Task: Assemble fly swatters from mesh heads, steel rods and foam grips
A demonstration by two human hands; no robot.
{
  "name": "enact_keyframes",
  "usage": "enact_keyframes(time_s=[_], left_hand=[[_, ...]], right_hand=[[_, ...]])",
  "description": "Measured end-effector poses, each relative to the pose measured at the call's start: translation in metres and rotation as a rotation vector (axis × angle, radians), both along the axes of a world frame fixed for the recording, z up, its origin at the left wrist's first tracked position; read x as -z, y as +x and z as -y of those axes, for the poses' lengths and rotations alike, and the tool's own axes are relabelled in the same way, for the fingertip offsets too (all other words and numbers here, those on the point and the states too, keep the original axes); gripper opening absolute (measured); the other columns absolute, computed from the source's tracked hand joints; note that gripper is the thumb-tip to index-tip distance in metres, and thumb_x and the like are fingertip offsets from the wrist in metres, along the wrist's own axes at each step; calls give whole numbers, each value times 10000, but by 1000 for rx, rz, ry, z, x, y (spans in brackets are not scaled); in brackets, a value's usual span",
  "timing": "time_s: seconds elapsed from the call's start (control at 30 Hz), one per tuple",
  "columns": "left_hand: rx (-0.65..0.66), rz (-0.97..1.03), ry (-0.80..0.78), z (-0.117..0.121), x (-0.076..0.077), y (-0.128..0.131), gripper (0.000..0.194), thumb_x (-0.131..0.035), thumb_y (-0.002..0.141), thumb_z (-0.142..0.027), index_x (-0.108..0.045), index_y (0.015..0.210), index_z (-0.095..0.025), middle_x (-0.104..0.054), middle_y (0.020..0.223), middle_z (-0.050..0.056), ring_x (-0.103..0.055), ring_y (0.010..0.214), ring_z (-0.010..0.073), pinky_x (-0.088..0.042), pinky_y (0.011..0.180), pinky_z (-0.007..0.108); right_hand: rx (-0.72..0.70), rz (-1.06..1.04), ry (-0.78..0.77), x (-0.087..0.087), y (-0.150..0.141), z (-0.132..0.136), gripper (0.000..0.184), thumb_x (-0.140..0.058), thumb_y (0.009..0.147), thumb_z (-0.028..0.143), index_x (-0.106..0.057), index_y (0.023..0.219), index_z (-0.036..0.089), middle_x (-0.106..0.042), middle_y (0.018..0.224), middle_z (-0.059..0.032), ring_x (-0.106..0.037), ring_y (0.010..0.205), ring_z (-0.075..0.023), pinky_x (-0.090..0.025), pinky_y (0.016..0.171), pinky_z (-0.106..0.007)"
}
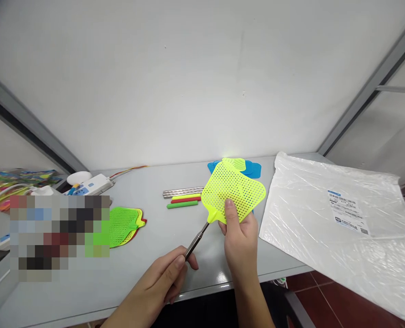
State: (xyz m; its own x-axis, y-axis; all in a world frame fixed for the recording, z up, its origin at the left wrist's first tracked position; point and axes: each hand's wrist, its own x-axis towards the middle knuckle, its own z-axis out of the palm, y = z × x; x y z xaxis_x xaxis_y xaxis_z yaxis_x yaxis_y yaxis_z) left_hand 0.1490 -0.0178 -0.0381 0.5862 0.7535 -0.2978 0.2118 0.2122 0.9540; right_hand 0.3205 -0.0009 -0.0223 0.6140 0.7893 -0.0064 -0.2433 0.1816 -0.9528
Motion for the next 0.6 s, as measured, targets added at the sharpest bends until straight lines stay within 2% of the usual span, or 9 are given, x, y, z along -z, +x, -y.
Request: enact_keyframes(time_s=[0.13, 0.27, 0.33, 0.43, 0.5, 0.6], left_hand=[[-2, 69, -50, 0, -1, -1, 435, -314, 984, -536, -566, 946, -183, -328, 587, -65, -298, 544, 107, -298, 534, 226], [34, 53, -71, 2, -8, -6, 441, -290, 977, -560, -532, 914, -198, -336, 577, -65, -287, 516, 110, -281, 496, 224], [3, -52, 0, 4, -15, -11, 439, -303, 966, -577, -530, 886, -210, -380, 603, -51, -332, 544, 121, -295, 522, 229], [-125, -270, 227, 8, -25, -18, 390, -390, 938, -574, -542, 843, -228, -492, 674, -13, -439, 647, 161, -308, 592, 246], [-134, -366, 334, 10, -30, -21, 345, -427, 930, -547, -529, 805, -242, -511, 642, -9, -442, 617, 176, -268, 574, 263], [-97, -448, 387, 10, -37, -22, 326, -422, 940, -509, -488, 757, -247, -478, 572, -18, -391, 522, 172, -214, 546, 283]], right_hand=[[-34, -23, -31, -3, -5, 3, 353, -674, 797, 501, -666, 1030, 235, -661, 1069, -63, -617, 852, -179, -474, 577, -223], [-92, -32, 3, -2, -11, 4, 290, -681, 811, 467, -660, 1002, 250, -642, 999, -31, -581, 763, -137, -442, 547, -209], [-119, -55, 41, -2, -15, 4, 254, -669, 827, 456, -656, 962, 241, -618, 915, -16, -543, 704, -119, -412, 515, -205], [-168, -81, 76, -2, -23, 4, 227, -649, 848, 442, -632, 906, 224, -545, 784, 9, -446, 596, -95, -346, 464, -216], [-200, -107, 99, -2, -27, 4, 221, -648, 855, 427, -590, 834, 214, -450, 688, 41, -354, 535, -80, -288, 441, -224], [-235, -170, 137, -3, -29, 4, 277, -660, 850, 406, -493, 742, 212, -323, 620, 74, -238, 491, -68, -213, 429, -233]])
